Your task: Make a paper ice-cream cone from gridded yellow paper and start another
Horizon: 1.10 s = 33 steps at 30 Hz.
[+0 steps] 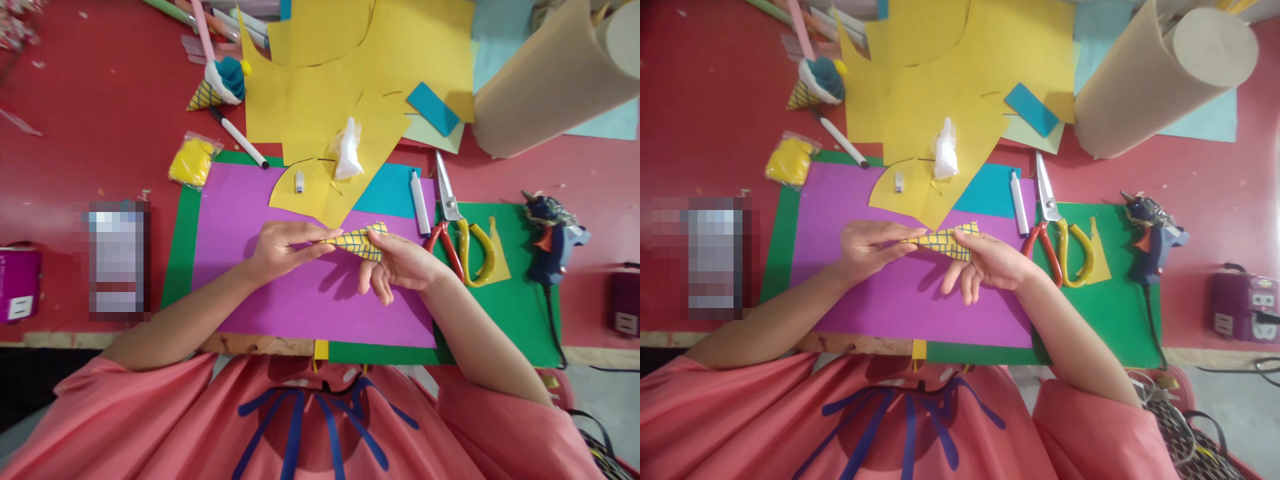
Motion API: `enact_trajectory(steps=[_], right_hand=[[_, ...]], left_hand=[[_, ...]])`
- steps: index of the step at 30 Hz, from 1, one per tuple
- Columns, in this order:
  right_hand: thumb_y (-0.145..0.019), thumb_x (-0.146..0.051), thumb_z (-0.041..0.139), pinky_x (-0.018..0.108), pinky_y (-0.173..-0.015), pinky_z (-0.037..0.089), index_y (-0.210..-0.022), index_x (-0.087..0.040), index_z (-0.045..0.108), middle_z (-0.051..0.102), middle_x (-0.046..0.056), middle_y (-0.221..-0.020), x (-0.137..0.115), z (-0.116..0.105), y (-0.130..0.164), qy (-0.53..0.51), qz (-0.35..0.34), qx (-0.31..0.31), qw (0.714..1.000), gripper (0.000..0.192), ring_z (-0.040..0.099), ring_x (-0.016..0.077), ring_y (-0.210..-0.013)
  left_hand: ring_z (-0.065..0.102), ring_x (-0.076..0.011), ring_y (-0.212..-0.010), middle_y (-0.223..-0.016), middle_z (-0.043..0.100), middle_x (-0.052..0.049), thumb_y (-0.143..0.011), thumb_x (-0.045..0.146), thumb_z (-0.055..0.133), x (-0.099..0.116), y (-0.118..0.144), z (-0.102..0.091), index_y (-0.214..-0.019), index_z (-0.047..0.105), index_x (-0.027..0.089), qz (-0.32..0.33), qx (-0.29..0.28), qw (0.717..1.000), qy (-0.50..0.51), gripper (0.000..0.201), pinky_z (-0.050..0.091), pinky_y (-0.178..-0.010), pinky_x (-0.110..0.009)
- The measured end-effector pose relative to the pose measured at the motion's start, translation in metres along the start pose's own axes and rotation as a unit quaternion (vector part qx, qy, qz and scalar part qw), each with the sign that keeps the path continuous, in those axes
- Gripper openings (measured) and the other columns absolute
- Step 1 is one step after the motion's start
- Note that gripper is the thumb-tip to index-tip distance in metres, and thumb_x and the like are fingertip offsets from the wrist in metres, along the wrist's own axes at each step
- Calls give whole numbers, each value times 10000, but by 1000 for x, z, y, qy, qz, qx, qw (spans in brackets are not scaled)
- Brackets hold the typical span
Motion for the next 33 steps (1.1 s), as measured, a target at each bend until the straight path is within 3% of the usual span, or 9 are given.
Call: enact_trajectory(steps=[4, 9, 15, 20, 27, 33], right_hand=[[-963, -542, 367, 198, -364, 512, -1139, -149, 572, 764, 79, -742, -4, -2, 1, -9, -20, 8, 1000, 477, 695, 167, -487], [-961, -537, 391, 231, -426, 568, -1232, -143, 525, 767, 79, -768, -6, -1, 2, -6, -43, 9, 999, 496, 706, 173, -509], [-914, -521, 516, 230, -435, 574, -1210, -124, 535, 765, 126, -909, -11, 4, 1, 28, -99, 36, 994, 495, 712, 168, -536], [-864, -509, 601, 209, -448, 573, -1220, -154, 536, 683, 175, -1191, -8, 15, -2, 41, -103, -22, 994, 507, 741, 172, -652], [-904, -514, 538, 199, -447, 560, -1264, -147, 530, 727, 170, -1094, -6, 9, 1, 49, -75, -15, 996, 514, 722, 149, -582], [-892, -481, 574, 241, -461, 589, -1094, -96, 666, 727, 176, -1079, -24, -4, 3, 61, -162, 68, 983, 444, 717, 163, -554]], left_hand=[[728, -111, -723, -908, 771, 30, -853, 301, 672, -6, 1, -2, -1001, 742, 310, -36, 14, 999, 8, 163, 603, -660, -205], [733, -117, -725, -923, 771, 16, -861, 282, 663, -15, 4, -1, -1026, 736, 285, -75, 18, 995, 61, 180, 610, -660, -213], [736, -128, -792, -972, 765, 4, -844, 280, 682, -7, 3, 2, -1082, 714, 308, -41, 0, 998, 51, 242, 607, -710, -219], [731, -110, -720, -985, 758, 10, -861, 340, 660, -7, 3, 8, -1077, 720, 311, -42, -28, 999, 2, 225, 582, -637, -174], [730, -92, -737, -971, 759, 3, -855, 278, 676, -9, 3, 13, -1123, 700, 307, -40, -58, 997, 40, 271, 555, -656, -124], [731, -107, -705, -870, 773, 1, -827, 274, 704, -14, 3, 7, -993, 752, 272, -84, -9, 994, 67, 173, 571, -631, -149]])
Point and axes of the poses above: each hand's wrist, its own y-axis away from the middle knuckle, its own z-axis out of the palm, x = y × z, the point moved 8 cm from there along -y, towards the middle knuckle
